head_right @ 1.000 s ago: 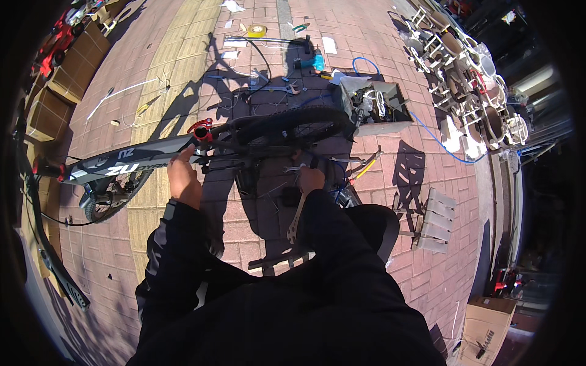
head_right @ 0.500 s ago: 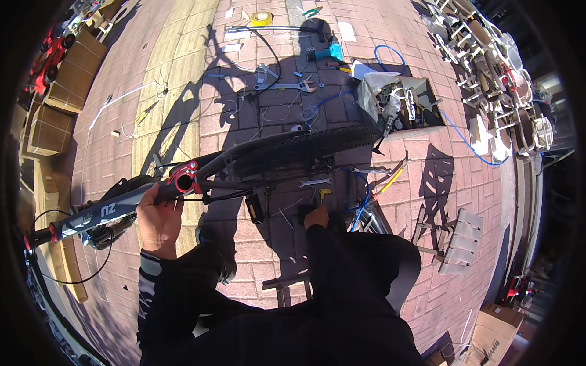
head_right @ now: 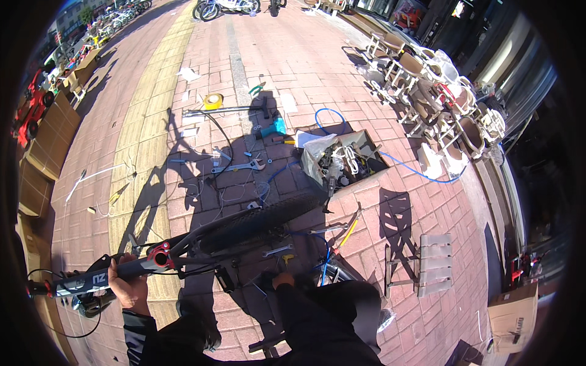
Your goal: The person assembles a bicycle by attaching the rear wheel, installing the derailleur, and mounting the seat post. They use a wrench and screwdriver to secure components and adjust the drivetrain.
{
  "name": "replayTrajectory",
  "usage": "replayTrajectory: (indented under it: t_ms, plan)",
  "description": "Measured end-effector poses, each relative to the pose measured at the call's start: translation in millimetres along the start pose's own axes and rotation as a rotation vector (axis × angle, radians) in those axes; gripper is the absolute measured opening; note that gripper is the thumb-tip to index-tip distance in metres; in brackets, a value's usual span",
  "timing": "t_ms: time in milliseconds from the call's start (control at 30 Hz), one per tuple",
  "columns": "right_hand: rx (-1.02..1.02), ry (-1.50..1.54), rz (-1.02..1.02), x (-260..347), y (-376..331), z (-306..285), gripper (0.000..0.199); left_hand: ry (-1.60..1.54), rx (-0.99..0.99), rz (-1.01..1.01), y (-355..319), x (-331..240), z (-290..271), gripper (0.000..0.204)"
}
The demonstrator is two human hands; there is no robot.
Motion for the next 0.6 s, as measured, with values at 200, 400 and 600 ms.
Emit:
replayTrajectory:
  t_ms: [200,400,600]
  plan:
    - [0.007,-0.125,-0.192,56.9,-51.5,-11.5,0.04,-0.173,0.146,0.058,27.7,11.7,11.4,0.027]
    - [0.039,-0.161,-0.687,123.6,-164.8,-39.0,0.032,-0.112,-0.05,-0.12,66.6,11.6,-29.2,0.031]
    - [0.247,-0.013,-1.055,173.2,-291.3,-84.0,0.022,0.191,-0.118,0.185,83.3,-9.1,-61.7,0.036]
Point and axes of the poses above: each hand's wrist, its own y-axis towards the middle knuckle, its own z-axis out of the palm, x = y × z, the point moved 9 cm from there along y, towards the middle knuckle, and after that the axes turned 5 degrees about y, right-handed, at the moved point
